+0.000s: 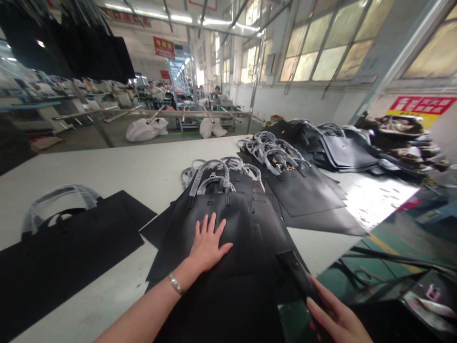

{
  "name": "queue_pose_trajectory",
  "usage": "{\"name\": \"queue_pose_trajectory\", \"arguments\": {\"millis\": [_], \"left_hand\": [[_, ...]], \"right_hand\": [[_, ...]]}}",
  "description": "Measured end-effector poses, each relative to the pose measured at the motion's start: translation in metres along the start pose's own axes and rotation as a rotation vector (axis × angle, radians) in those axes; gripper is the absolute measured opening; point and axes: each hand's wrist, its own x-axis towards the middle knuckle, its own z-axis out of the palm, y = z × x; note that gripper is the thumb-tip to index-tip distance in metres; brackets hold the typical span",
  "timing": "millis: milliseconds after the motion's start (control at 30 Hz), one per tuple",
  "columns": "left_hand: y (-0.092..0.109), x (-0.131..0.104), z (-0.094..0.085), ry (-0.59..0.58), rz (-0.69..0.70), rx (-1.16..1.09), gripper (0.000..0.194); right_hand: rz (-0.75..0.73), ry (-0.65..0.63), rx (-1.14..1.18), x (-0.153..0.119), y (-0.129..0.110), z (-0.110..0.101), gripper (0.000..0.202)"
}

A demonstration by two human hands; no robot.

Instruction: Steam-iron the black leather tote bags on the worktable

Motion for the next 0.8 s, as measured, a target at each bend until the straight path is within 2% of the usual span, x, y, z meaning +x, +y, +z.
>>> {"name": "queue_pose_trajectory", "arguments": {"millis": [133,200,233,300,367,467,533,567,667,800], "left_hand": [[0.033,-0.045,-0.014,-0.075,-0.034,0.033,0.083],[0.041,-0.044,-0.025,-0.105,0.013,0.012,0.065],[0.043,-0.034,-0.029,-0.091,0.054,-0.011,0.051],[0.045,0.002,-0.033,-0.017,0.172,-0.072,0.029],[0.045,0.047,-0.03,0.053,0.354,-0.119,0.024],[0.042,0.107,-0.019,0.058,0.765,-0.108,0.014],[0.037,0.13,-0.013,0.046,0.973,-0.072,0.013],[0.033,0.136,-0.011,0.052,1.033,-0.058,0.015],[0.018,0.139,-0.007,0.09,1.064,-0.037,0.019],[0.002,0.139,-0.005,0.093,0.842,-0.02,0.019]], "right_hand": [[-0.011,0.002,-0.009,0.011,-0.021,0.005,0.094],[-0.023,0.028,-0.026,0.017,-0.032,0.009,0.1],[-0.029,0.041,-0.03,0.02,-0.035,0.011,0.102],[-0.035,0.039,-0.028,0.027,-0.038,0.015,0.103],[-0.045,0.017,-0.028,0.036,-0.034,0.019,0.099],[-0.093,0.041,-0.011,0.051,-0.021,0.025,0.095],[-0.134,0.076,-0.011,0.062,-0.011,0.029,0.093],[-0.155,0.084,-0.032,0.067,-0.007,0.03,0.091],[-0.235,0.133,-0.157,0.08,0.001,0.034,0.083],[-0.318,0.225,-0.311,0.087,0.003,0.039,0.073]]}}
